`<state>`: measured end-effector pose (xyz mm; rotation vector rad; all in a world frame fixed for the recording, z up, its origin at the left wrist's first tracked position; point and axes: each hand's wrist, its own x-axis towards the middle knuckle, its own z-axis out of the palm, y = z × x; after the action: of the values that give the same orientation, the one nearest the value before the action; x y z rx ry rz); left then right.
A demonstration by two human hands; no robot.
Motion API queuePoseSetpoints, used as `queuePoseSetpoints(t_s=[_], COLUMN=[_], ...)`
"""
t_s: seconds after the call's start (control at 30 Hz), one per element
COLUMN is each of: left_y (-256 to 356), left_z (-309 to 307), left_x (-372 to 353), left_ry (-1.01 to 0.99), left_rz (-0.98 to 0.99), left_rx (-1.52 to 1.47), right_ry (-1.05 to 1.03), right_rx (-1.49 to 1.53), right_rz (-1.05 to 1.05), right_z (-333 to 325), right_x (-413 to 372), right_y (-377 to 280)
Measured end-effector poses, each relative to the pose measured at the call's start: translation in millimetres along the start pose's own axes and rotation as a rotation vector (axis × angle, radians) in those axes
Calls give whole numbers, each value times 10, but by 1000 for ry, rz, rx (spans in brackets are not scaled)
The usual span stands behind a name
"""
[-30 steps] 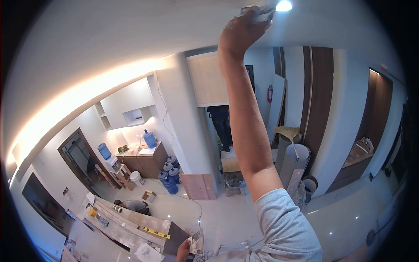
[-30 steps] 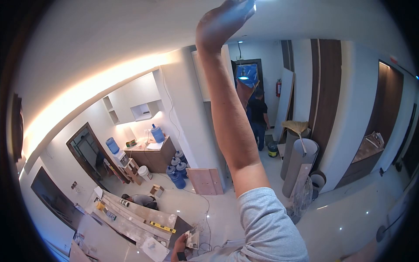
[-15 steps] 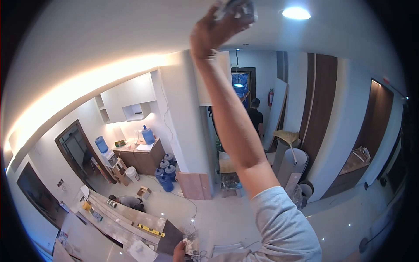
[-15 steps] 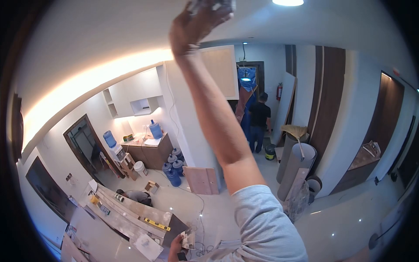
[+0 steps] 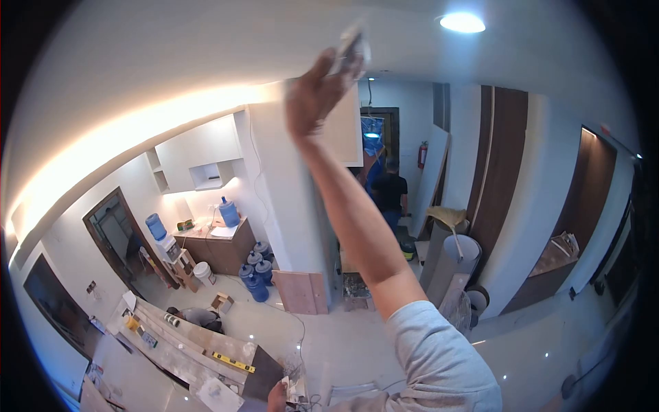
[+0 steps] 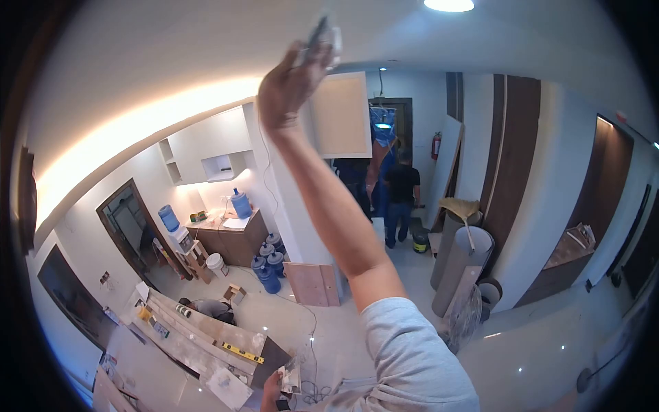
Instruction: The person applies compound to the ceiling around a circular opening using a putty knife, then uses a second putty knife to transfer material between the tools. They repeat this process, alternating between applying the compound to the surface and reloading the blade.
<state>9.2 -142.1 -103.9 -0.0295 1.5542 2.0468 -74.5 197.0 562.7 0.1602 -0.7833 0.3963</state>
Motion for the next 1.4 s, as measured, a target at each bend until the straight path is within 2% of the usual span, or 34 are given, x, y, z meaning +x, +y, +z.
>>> queuePoseSetpoints(t_s=[0.13, 0.23, 0.33, 0.43, 0.53, 0.63, 0.67, 0.73, 0.77, 0.87, 0.93, 0.97, 1.0, 1.07, 1.1, 1.17, 1.2, 1.23, 1.3, 1.37, 1.4], left_y=[-58, -36, 34, -363, -130, 283, 401, 521, 462, 435, 682, 724, 722, 575, 476, 525, 585, 620, 692, 736, 745], left_z=[-118, -57, -35, -417, -155, 174, 315, 498, 468, 487, 743, 774, 782, 629, 532, 580, 621, 676, 865, 1125, 1254], left_x=[52, 141, 208, 446, 216, -173, -263, -415, -383, -379, -594, -625, -668, -546, -476, -461, -476, -475, -463, -435, -408], left_ry=[62, -24, -88, -21, -15, -38, 3, 95, 59, -1, 22, 24, 30, -35, -52, -47, -41, -1, 4, -6, -13], left_rz=[-4, 31, -78, 493, 110, -93, -90, -93, -68, -11, -18, 31, 67, -17, -4, -42, -85, -124, -70, -4, 32], left_rx=[130, 67, 46, 712, 116, -43, -23, 18, -5, -93, -163, -73, 21, -114, -140, -214, -248, -274, -252, -162, -78], right_ry=[122, 110, 125, 160, 227, -34, -51, -19, -251, -240, -342, -394, -592, -837, -892, -799, -817, -681, -428, -163, -138], right_rx=[136, 236, 315, 219, -274, -24, -183, -135, 59, 151, 314, 385, 514, 733, 833, 842, 828, 777, 757, 806, 727], right_rz=[7, 46, 96, 228, -28, 87, 15, -296, -27, -61, 96, 186, 487, 909, 1007, 1679, 1904, 1968, 2077, 2188, 2147], right_z=[-281, -369, -289, -196, 168, 438, 631, 909, 782, 516, 229, -18, -417, -1331, -1811, -2858, -3418, -3931, -4616, -5064, -5187], right_x=[538, 769, 831, 811, 549, 149, -52, -295, -461, -512, -608, -677, -773, -1129, -1442, -1873, -2065, -2266, -2337, -2210, -2145], right_y=[307, 297, 332, 242, 568, -75, -133, 93, -163, -292, -308, -323, -346, -322, -222, -320, -302, -383, -570, -727, -775])
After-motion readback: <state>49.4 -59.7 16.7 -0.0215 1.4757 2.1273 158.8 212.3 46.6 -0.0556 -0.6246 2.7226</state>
